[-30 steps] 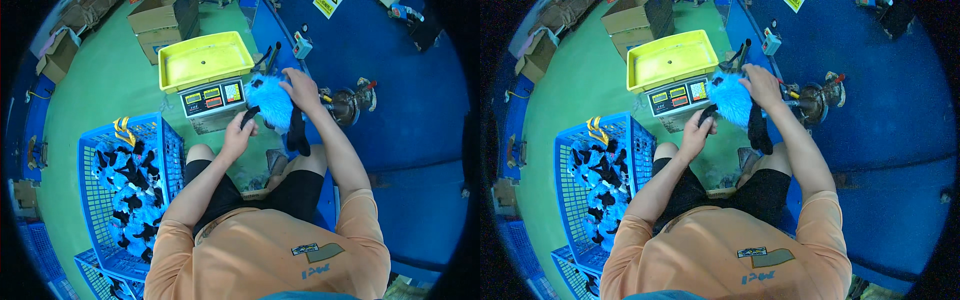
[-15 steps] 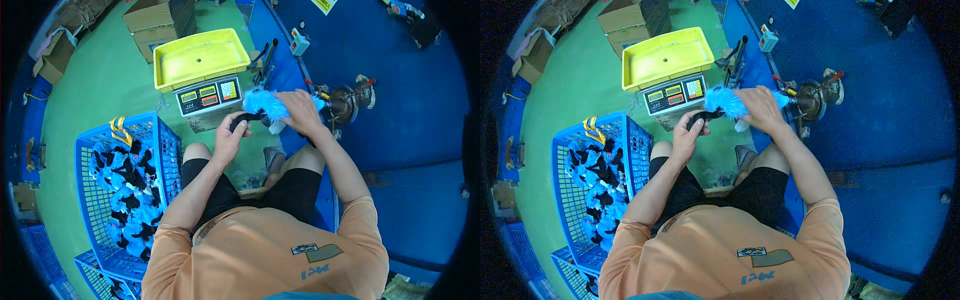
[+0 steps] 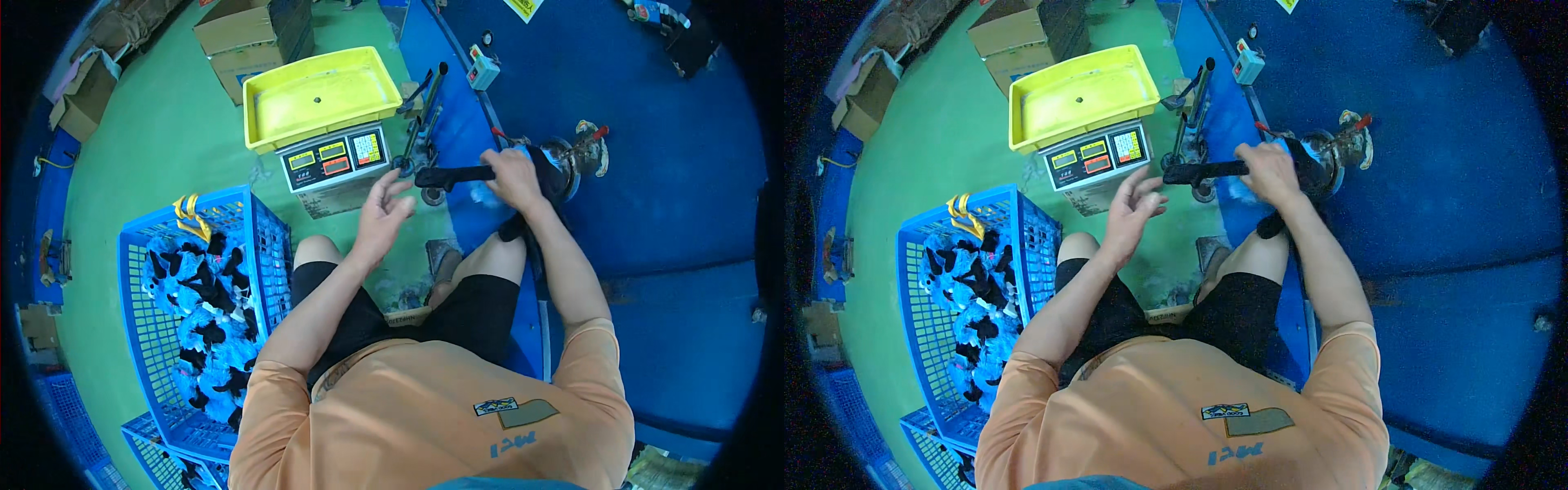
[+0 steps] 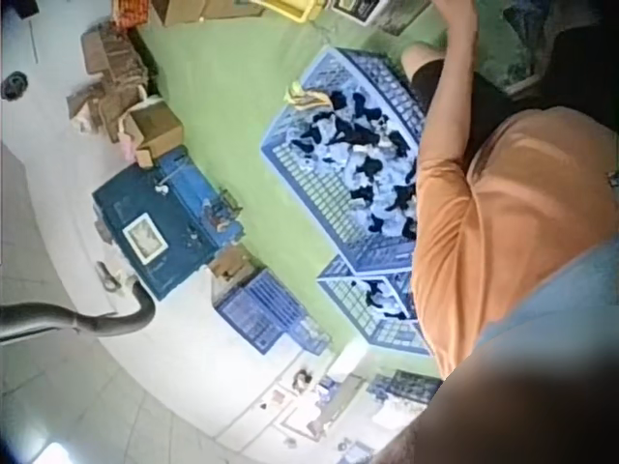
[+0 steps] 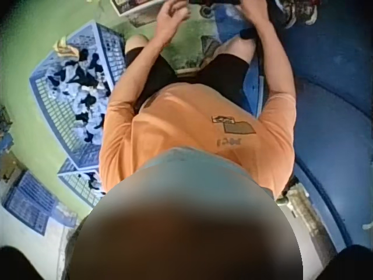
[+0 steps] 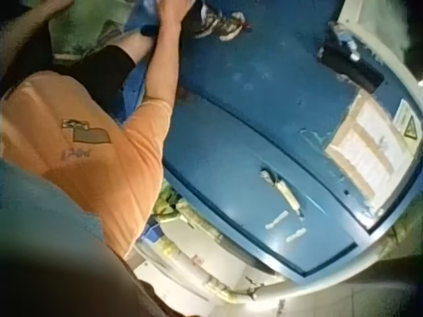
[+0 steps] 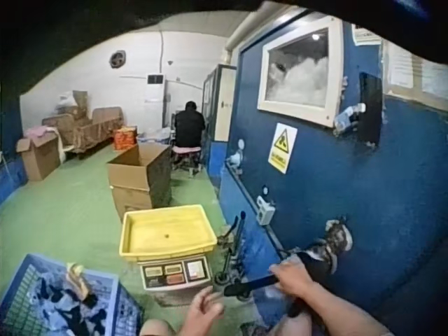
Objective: The person is weighing plush toys on a digital scale and handling them between crates.
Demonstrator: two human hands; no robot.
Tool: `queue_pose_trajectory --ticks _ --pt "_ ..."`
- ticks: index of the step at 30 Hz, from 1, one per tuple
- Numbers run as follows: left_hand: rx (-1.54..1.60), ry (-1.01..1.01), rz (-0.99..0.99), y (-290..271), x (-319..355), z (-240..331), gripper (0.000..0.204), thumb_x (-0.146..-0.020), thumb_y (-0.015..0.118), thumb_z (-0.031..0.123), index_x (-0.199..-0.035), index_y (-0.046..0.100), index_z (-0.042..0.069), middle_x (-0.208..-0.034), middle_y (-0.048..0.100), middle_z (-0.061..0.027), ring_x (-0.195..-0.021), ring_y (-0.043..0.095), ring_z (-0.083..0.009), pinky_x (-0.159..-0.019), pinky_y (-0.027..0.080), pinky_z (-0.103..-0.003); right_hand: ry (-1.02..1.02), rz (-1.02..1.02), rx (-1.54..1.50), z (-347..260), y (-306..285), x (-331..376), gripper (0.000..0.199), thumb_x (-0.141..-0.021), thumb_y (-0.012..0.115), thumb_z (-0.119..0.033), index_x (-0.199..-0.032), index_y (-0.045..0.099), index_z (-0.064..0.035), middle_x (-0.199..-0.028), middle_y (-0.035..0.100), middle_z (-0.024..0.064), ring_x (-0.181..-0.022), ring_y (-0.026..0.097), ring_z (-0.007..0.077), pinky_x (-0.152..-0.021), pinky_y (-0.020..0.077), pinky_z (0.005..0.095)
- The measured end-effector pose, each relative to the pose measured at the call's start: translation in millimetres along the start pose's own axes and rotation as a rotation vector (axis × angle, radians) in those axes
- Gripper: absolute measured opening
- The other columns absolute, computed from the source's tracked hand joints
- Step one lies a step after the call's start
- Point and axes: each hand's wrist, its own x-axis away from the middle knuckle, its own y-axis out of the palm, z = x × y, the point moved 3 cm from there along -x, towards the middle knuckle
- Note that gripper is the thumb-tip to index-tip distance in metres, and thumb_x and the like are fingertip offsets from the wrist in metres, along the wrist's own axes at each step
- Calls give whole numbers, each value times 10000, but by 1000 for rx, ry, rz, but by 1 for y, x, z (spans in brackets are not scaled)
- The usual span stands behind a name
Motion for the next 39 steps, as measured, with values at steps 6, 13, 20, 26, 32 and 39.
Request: queue_pose_trajectory --ticks 6,13,20,26,32,39 --pt "-653 368 -145 7 -24 12 355 -909 659 58 -1259 627 7 -1125 670 -121 -966 634 -202 -861 504 -285 -52 -203 -100 -64 -11 -32 344 -743 763 -180 -1055 635 -112 -815 715 143 -795 680 403 -747 506 499" --pt "-730 363 6 -6 -20 26 327 -899 670 65 -1216 639 -9 -1113 673 -106 -932 650 -214 -818 526 -310 -49 -220 -169 -87 -22 -41 253 -764 730 -202 -969 633 -90 -831 726 151 -797 686 409 -723 504 513" --pt "86 -356 93 -15 -22 -16 282 -956 678 163 -1153 613 -28 -1029 665 -122 -854 665 -221 -766 553 -263 -140 42 -153 -57 -9 -26 229 -752 717 -178 -957 654 -97 -826 721 132 -771 670 392 -716 500 494" --pt "433 -351 -118 38 -26 -16 271 -988 634 116 -1198 552 -35 -989 659 -130 -781 679 -193 -815 594 -299 41 -66 -40 -7 -1 -6 289 -727 723 -147 -1002 641 -112 -831 725 112 -785 674 359 -736 495 465" --pt "173 -214 -73 6 -22 -26 245 -991 615 78 -1194 546 -42 -1000 664 -142 -813 691 -188 -810 596 -289 -23 -92 -99 -54 -7 -23 302 -722 724 -137 -1012 642 -120 -840 730 111 -816 686 346 -763 494 458" --pt "110 -163 3 -5 -14 -15 225 -987 612 51 -1182 548 -39 -980 671 -141 -826 694 -185 -776 587 -266 14 -105 -77 -60 -3 -26 285 -736 730 -166 -1011 664 -132 -859 734 98 -820 682 341 -784 490 439"
